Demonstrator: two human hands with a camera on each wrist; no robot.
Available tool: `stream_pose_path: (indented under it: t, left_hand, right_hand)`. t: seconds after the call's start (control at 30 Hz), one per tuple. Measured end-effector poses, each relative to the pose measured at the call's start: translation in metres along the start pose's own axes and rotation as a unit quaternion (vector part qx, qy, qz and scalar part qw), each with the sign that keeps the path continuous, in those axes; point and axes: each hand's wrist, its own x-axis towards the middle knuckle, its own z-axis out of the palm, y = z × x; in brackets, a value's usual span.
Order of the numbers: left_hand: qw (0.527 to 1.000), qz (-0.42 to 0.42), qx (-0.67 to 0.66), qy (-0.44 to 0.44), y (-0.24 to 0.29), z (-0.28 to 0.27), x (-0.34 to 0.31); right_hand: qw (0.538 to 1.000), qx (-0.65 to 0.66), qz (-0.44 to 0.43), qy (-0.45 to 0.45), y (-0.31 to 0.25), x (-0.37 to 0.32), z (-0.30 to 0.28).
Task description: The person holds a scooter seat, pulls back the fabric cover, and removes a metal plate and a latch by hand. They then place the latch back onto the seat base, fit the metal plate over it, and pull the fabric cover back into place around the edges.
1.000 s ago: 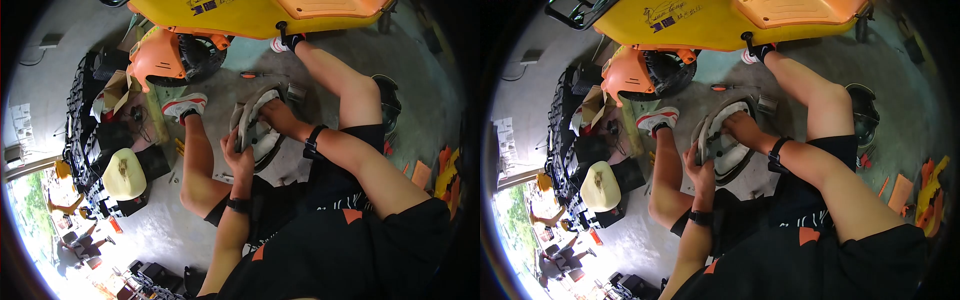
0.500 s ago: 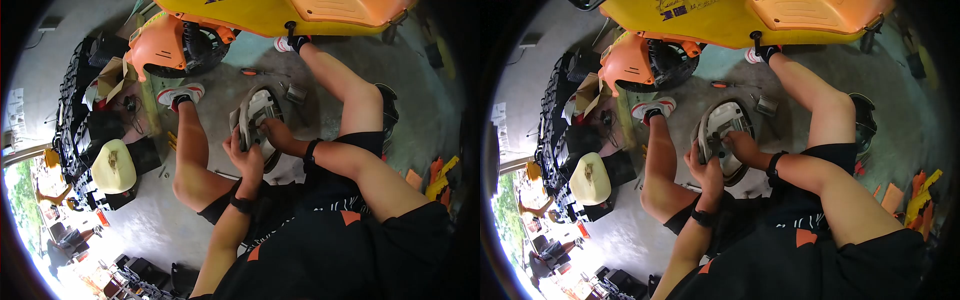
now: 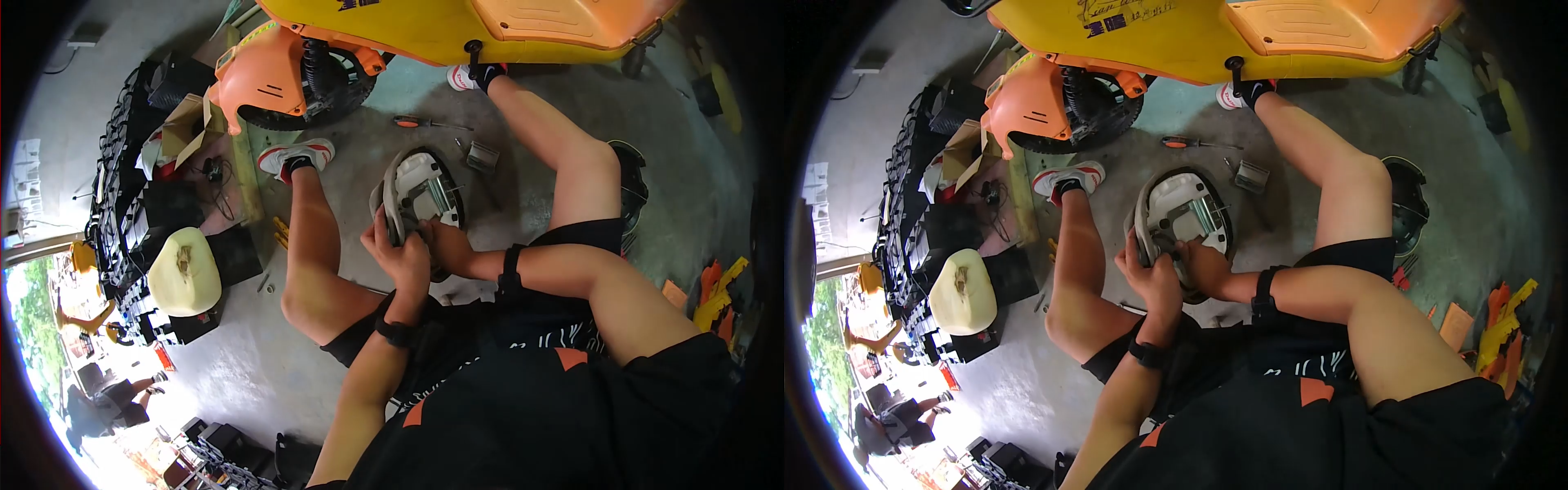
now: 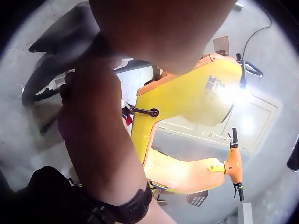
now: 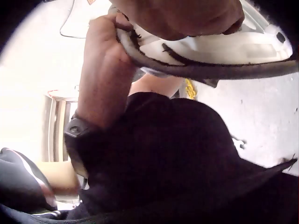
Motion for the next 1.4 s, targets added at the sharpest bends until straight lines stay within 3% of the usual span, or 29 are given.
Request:
stream_pose_path:
  t: [0.43, 0.6, 0.7, 0.77, 0.8, 0.87, 1.0, 1.2, 1.3, 1.4]
  left_hand:
    - [0.999, 0.032, -0.015, 0.017, -0.001, 0.005, -0.005]
    - [1.0, -0.004, -0.02, 0.012, -0.009, 0.002, 0.004]
    - [1.0, -0.006, -0.027, -0.001, -0.012, -0.003, 0.012]
    - [1.0, -0.005, -0.028, -0.009, -0.012, -0.009, 0.021]
    - [0.999, -0.001, -0.031, -0.019, -0.013, -0.012, 0.024]
    - [0.999, -0.016, -0.047, -0.022, -0.018, -0.017, 0.029]
    - [0.996, -0.036, -0.066, -0.039, -0.026, -0.018, 0.033]
    - [0.994, -0.029, -0.083, -0.072, -0.019, -0.015, 0.03]
    - [0.995, -0.003, -0.071, -0.067, -0.024, -0.013, 0.032]
    - [0.994, -0.021, -0.087, -0.064, -0.024, -0.013, 0.034]
  right_hand:
    - [0.997, 0.03, 0.03, -0.065, -0.022, -0.009, -0.015]
    - [0.997, 0.033, 0.016, -0.066, -0.019, -0.001, -0.012]
    - [0.985, 0.108, 0.034, -0.133, -0.014, 0.009, -0.013]
    - [0.928, 0.279, 0.168, -0.179, -0.013, 0.018, -0.006]
    - [0.928, 0.277, 0.165, -0.186, -0.014, 0.023, -0.008]
    - [0.877, 0.35, 0.218, -0.248, -0.013, 0.032, -0.014]
    - [0.925, 0.274, 0.144, -0.219, -0.017, 0.029, -0.009]
    - [0.912, 0.327, 0.181, -0.171, -0.025, 0.012, -0.016]
    - [0.902, 0.358, 0.16, -0.18, -0.014, 0.017, -0.011]
    - [0.927, 0.319, 0.157, -0.116, -0.017, 0.015, -0.001]
